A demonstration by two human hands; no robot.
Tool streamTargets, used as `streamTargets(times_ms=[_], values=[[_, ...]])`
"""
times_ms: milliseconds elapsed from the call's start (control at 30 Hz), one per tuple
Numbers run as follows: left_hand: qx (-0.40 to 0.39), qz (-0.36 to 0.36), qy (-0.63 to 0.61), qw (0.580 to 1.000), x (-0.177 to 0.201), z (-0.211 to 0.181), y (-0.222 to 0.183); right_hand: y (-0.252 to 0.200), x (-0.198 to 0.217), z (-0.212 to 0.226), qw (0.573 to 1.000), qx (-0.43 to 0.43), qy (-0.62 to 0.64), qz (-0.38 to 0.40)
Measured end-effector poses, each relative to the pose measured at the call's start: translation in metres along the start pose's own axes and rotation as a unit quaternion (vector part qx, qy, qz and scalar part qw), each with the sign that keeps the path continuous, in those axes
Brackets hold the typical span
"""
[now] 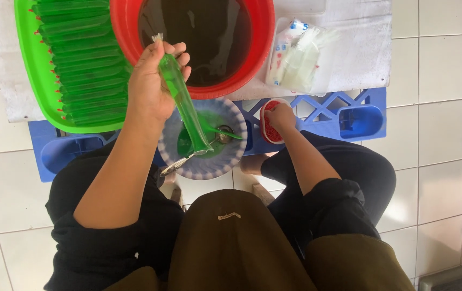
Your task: The person fills small plastic sleeves with a dark liquid from a large red basin using a green funnel and ladle, then ties off the top of each sleeve by hand and places it in a green tray.
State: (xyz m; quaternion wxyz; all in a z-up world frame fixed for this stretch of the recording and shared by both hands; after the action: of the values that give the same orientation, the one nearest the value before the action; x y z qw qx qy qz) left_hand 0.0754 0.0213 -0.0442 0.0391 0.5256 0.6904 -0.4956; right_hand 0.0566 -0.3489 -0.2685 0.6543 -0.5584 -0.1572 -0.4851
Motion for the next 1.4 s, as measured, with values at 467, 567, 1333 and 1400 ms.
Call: streamTargets(times_ms=[467,567,1333,1400], values=[[-0.020,0.067,0.085,0.994,-0.028,0.008,-0.013,-0.003,0.032,0.000,0.994,-0.022,0.071,0.082],[-0.020,0.087,0.062,0.994,-0.032,0.013,-0.006,0.020,0.008,-0.013,0.997,0.037,0.014,0.067],[0.001,0.112,0.011,0.994,-0.026,0.025,-0.006,0.012,-0.060,-0.062,0.935,-0.084,0.326,0.112],[-0.012,0.114,0.026,0.993,-0.029,0.018,-0.010,0.024,-0.046,-0.049,0.965,0.025,0.251,0.072]])
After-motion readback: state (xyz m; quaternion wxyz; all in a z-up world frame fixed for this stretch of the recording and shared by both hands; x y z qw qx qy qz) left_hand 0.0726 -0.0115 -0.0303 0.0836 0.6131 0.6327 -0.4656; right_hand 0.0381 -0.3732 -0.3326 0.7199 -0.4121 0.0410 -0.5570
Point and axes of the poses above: each hand's wrist, its own y-axis towards the middle knuckle, its own x-axis out of the back of the hand, z = x × y, the point moved 10 cm from there along y, towards the middle knuckle, and after that the axes turned 14 degrees about x, right-handed, at the moved point
